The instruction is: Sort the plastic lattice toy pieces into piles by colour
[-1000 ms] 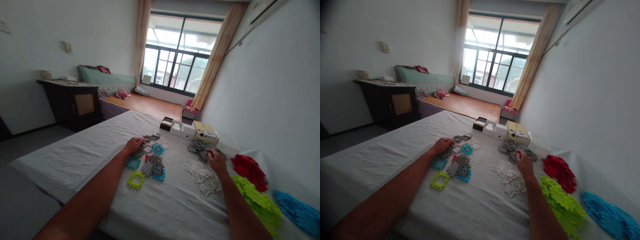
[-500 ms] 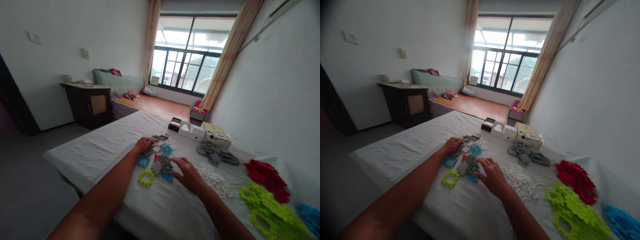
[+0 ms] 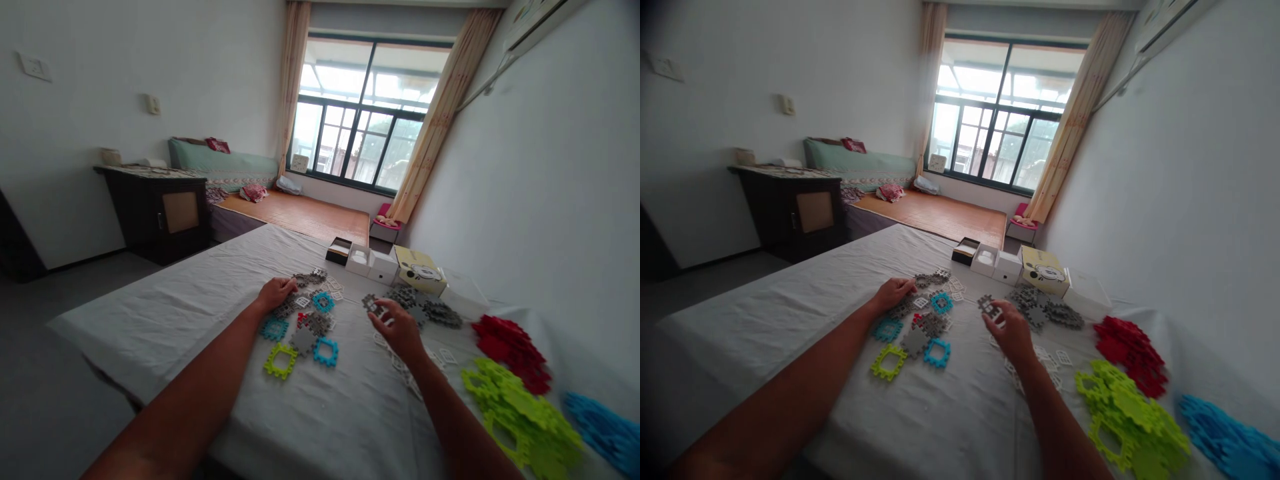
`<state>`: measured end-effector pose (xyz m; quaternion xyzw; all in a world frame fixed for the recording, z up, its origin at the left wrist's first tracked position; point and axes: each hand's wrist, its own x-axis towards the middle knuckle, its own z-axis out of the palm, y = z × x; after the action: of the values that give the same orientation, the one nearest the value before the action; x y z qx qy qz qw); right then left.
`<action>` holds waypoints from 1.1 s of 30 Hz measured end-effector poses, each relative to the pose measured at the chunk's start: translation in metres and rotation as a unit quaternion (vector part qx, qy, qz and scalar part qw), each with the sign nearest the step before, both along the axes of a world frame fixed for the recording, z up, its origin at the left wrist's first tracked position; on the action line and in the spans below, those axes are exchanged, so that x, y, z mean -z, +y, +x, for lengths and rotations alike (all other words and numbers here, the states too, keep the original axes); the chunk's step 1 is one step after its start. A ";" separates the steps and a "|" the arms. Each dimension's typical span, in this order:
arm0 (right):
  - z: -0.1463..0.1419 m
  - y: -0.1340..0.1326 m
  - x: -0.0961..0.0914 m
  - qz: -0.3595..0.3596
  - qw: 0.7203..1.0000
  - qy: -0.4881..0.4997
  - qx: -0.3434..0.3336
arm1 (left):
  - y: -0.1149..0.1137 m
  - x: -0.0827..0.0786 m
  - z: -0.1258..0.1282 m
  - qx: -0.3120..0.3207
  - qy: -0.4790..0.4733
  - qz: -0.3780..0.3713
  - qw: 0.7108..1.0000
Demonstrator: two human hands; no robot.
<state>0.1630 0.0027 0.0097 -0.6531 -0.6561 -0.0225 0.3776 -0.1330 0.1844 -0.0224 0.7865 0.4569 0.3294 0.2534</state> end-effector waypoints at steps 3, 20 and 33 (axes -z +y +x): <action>0.062 0.005 0.010 0.018 0.990 -0.005 0.140 | 0.000 0.000 0.001 -0.004 0.004 -0.001 1.000; -0.036 -0.007 0.004 -0.031 0.987 -0.040 -0.151 | -0.002 -0.002 0.001 -0.004 0.008 -0.008 1.000; -0.090 -0.027 -0.003 -0.091 0.946 -0.153 -0.271 | -0.005 -0.003 0.001 -0.011 -0.001 -0.012 1.000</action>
<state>0.0735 -0.0239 0.0125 -0.4713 -0.8573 0.0406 0.2029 -0.1318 0.1798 -0.0193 0.7781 0.4692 0.3274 0.2591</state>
